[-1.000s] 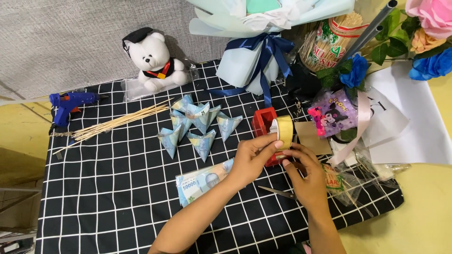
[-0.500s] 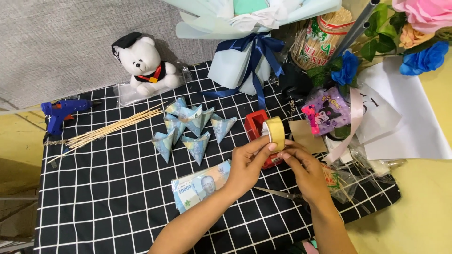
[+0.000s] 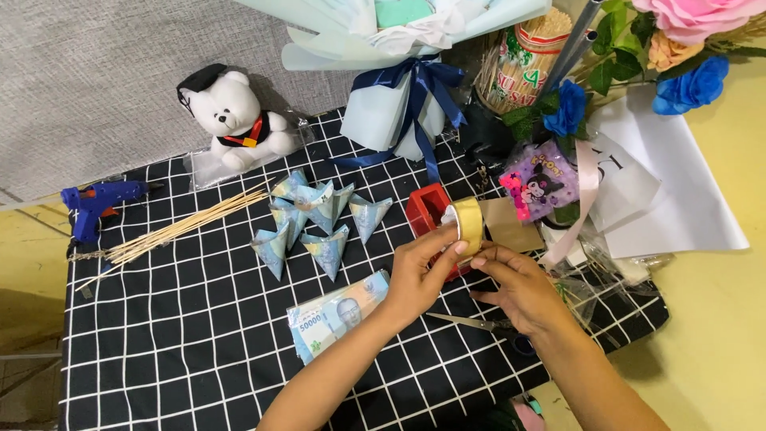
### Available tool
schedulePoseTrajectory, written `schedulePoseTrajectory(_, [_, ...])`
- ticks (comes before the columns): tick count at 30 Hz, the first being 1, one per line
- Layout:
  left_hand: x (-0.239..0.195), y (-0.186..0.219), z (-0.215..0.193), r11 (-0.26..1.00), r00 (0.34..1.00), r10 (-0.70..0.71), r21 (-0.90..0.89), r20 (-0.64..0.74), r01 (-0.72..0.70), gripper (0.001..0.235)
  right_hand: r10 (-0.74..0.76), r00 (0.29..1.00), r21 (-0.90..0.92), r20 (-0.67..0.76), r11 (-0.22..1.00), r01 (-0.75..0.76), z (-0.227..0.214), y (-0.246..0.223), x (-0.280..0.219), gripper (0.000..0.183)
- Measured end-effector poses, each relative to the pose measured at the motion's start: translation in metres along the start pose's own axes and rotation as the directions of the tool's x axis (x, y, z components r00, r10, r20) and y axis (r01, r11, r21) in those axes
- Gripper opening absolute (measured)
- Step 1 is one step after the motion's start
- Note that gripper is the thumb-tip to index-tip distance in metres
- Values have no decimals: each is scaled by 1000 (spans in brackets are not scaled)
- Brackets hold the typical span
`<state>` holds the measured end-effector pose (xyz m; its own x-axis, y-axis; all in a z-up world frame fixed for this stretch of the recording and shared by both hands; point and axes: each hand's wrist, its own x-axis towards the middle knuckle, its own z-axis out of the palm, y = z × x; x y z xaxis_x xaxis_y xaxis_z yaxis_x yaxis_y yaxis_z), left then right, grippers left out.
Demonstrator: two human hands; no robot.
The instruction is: The person folds several banknotes into triangular shapes and secures them with tape. They handle each note individually, folding it into a cone and applying tape to hold the shape. The finished folded notes are placed on the table.
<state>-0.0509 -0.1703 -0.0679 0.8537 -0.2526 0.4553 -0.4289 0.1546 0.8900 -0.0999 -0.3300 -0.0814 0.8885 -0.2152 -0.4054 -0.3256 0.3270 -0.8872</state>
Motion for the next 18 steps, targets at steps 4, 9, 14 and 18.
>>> schedulePoseTrajectory(4, [-7,-10,5,993,996,90,80,-14,-89,22,-13,1000,129,13,992,11,-2,5,-3,9])
schedulePoseTrajectory(9, [-5,-18,6,974,985,169,161,-25,-163,23,-70,998,267,2,962,67,3,-2,-17,12])
schedulePoseTrajectory(14, [-3,-29,1,978,988,151,142,15,-152,18,-96,995,284,9,955,90,-9,17,-7,15])
schedulePoseTrajectory(18, [-8,-83,-12,982,988,146,128,-47,-139,16,-83,997,294,8,953,77,-19,31,5,16])
